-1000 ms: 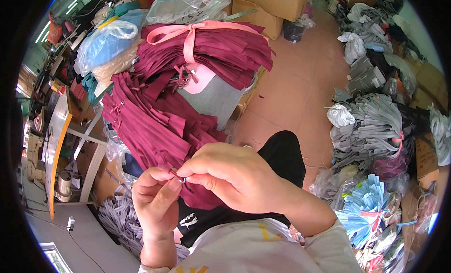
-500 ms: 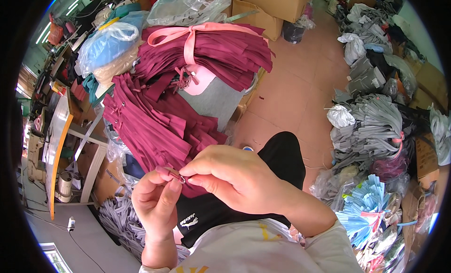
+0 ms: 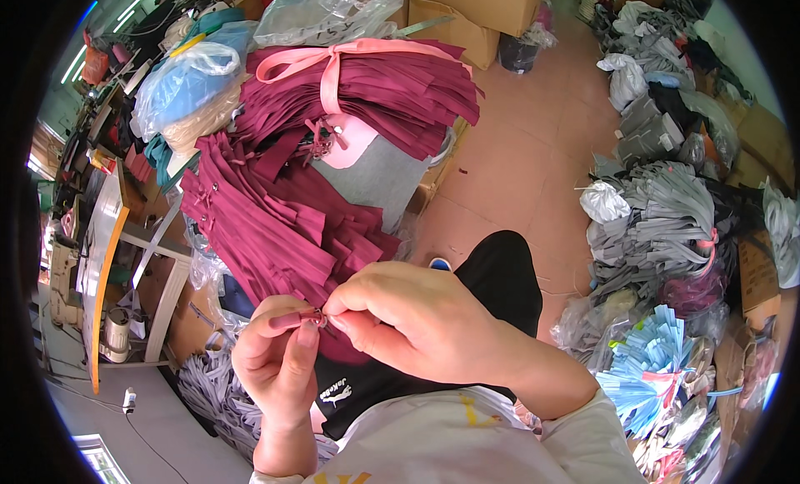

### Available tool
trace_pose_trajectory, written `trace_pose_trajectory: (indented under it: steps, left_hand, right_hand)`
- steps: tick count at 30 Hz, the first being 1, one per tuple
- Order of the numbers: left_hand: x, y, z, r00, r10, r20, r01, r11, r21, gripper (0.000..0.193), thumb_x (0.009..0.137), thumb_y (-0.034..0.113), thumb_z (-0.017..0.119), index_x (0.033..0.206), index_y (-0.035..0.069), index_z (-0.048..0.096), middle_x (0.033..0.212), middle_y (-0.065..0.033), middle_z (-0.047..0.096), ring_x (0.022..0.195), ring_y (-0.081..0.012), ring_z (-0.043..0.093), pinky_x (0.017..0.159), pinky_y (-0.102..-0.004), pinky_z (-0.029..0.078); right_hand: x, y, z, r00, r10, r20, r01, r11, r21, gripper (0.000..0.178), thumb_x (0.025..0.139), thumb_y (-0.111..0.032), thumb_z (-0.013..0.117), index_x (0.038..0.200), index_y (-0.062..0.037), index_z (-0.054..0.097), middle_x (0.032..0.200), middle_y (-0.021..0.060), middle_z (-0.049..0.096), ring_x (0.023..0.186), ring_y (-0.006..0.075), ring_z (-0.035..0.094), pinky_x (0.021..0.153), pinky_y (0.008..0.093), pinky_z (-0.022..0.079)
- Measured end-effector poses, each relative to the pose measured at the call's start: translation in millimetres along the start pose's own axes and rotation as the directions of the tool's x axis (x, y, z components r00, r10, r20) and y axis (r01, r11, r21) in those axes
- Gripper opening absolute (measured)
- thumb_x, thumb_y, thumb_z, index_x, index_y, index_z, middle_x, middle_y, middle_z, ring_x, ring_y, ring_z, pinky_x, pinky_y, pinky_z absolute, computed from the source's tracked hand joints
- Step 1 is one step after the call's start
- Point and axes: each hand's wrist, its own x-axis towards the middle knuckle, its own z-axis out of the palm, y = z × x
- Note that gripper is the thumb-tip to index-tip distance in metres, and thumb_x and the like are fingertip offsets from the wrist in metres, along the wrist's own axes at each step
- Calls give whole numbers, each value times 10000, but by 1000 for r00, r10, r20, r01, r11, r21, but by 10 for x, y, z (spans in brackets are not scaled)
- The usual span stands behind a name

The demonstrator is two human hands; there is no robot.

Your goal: The person is manually assembling metal sliders onto pre-cut zipper tapes in a workshop environment.

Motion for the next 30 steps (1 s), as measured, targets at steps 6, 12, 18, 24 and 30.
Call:
trace_pose_trajectory:
  steps: [6, 12, 18, 24, 30]
  left_hand:
    - [40, 34, -48, 996, 68, 59, -84, 937, 338, 138, 807, -77, 680, 942, -50, 677, 896, -147, 664, 797, -236, 645, 709, -299, 497]
    - [50, 18, -79, 988, 118, 95, -146, 910, 387, 148, 792, -69, 674, 938, -44, 683, 882, -145, 670, 779, -243, 647, 688, -301, 496]
    - [-12, -21, -100, 992, 93, 80, -115, 929, 352, 140, 809, -56, 683, 949, -50, 677, 886, -148, 671, 769, -241, 640, 691, -296, 496]
    - [-29, -103, -196, 982, 158, 99, -179, 951, 251, 172, 794, -3, 748, 956, -21, 694, 936, -141, 661, 767, -220, 620, 662, -293, 477]
    - [-44, -20, -162, 881, 413, 230, -471, 724, 504, 245, 729, 40, 799, 963, 73, 733, 818, -47, 636, 634, -181, 552, 560, -288, 412]
  right_hand:
    - [-42, -1, 58, 999, 46, -23, -46, 999, -3, 141, 826, 36, 706, 952, 3, 653, 831, 86, 678, 694, 196, 665, 612, 285, 512]
    - [-43, -20, 113, 989, 135, -59, -132, 990, 52, 95, 858, -7, 666, 945, -32, 635, 791, 66, 651, 654, 200, 636, 564, 296, 483]
    - [-41, 16, 86, 992, 127, 2, -127, 989, 73, 99, 865, 22, 688, 962, 19, 666, 846, 88, 686, 666, 157, 650, 601, 263, 495]
    - [-91, 111, 73, 984, -141, -109, 137, 990, -40, 209, 782, -13, 765, 981, -70, 732, 845, 30, 650, 717, 168, 623, 612, 271, 471]
    - [-170, 115, 104, 953, -247, -173, 224, 964, -142, 336, 689, -44, 798, 1017, -96, 740, 784, 7, 644, 649, 184, 571, 589, 308, 441]
